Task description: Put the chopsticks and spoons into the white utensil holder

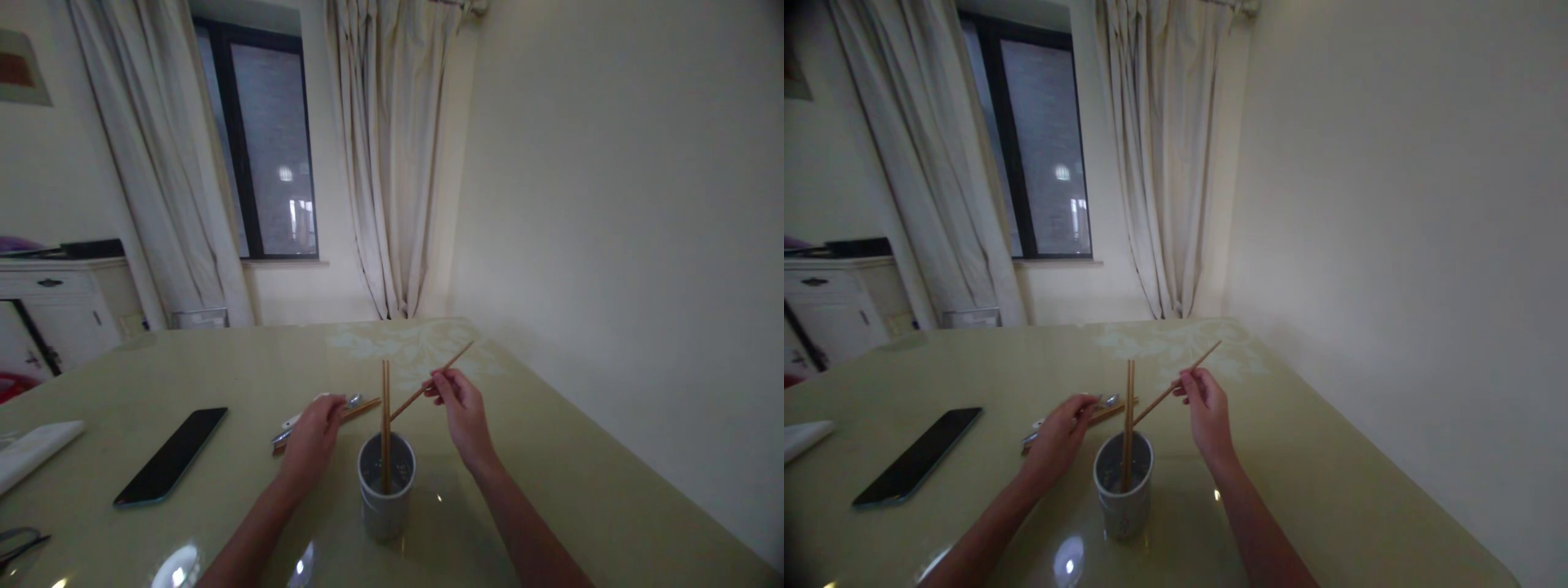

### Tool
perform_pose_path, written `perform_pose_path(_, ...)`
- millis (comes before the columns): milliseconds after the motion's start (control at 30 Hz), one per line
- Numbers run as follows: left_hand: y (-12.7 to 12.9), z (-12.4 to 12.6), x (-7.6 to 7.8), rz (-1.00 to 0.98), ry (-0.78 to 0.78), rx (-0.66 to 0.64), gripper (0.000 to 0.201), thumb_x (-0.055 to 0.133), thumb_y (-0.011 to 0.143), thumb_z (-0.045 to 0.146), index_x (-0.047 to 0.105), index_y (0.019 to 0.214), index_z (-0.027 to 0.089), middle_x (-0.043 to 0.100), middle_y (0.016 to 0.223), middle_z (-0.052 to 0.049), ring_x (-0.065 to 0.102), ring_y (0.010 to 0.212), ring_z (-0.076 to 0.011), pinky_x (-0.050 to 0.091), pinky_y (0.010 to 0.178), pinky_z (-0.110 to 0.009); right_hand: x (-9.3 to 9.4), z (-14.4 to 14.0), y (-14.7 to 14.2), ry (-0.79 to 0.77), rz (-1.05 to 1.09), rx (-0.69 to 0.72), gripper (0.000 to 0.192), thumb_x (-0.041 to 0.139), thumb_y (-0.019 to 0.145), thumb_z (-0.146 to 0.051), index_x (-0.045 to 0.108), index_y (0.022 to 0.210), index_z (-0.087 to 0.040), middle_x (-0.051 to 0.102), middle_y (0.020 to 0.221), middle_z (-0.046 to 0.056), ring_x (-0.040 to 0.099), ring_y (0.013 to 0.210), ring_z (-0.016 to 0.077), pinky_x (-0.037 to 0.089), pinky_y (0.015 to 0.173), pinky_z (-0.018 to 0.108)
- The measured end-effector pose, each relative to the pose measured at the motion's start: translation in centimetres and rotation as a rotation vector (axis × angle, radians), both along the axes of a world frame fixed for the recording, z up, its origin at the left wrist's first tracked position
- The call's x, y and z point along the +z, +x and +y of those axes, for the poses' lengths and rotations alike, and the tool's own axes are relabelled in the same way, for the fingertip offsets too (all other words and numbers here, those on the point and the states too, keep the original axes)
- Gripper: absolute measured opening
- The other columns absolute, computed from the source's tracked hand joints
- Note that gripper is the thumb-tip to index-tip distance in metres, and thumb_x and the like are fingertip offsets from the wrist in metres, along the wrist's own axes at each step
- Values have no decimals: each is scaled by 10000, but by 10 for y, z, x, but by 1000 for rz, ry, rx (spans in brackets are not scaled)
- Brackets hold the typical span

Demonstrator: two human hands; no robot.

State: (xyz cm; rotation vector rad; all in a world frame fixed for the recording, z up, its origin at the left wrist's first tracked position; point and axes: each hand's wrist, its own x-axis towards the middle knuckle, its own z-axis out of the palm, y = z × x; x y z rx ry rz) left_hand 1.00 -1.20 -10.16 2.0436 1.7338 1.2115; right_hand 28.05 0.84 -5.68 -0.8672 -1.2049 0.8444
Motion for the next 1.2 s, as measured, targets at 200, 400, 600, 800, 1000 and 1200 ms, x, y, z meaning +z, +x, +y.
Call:
perform_pose_path(200,-19,1,-6,427,-181,73,213,493,983,222,705,1003,231,716,1108,-79,654,1077,-249,473,943,-351,21,-5,30,68,225,-81,376,788,854,-541,774,1032,-210,762,831,45,676,728,169,523,680,286)
perform_pose_path(400,-11,-2,1,482,-243,103,223,470,991,221,693,987,233,712,1108,-72,655,1079,-243,455,931,-339,14,-18,5,9,-14,286,376,721,918,-541,810,1112,-233,788,836,59,675,720,176,507,665,294)
perform_pose_path(600,-16,-3,1,431,-296,60,173,521,961,272,687,952,224,712,1113,-83,653,1091,-255,468,910,-338,-11,-11,-6,-136,-371,423,464,652,912,-619,847,989,-205,804,878,87,696,804,222,499,720,327)
perform_pose_path(800,1,-3,-2,222,-143,-29,188,518,950,335,650,868,229,740,983,-82,675,956,-274,492,860,-388,-32,-11,-24,-201,-423,412,446,641,905,-574,795,744,-187,692,656,7,598,636,184,418,602,278)
perform_pose_path(1000,39,-18,1,-207,-102,-235,185,591,935,398,641,854,239,742,870,-42,670,794,-221,510,723,-325,-40,-14,-43,-234,-219,453,402,725,850,-576,788,799,-182,741,747,29,650,725,223,461,652,299)
perform_pose_path(1200,40,-18,9,-205,-6,-284,212,584,959,396,725,930,240,744,925,-46,676,831,-228,515,739,-328,-39,-13,-44,-331,118,428,430,827,774,-592,728,897,-192,785,874,54,725,785,221,520,697,304)
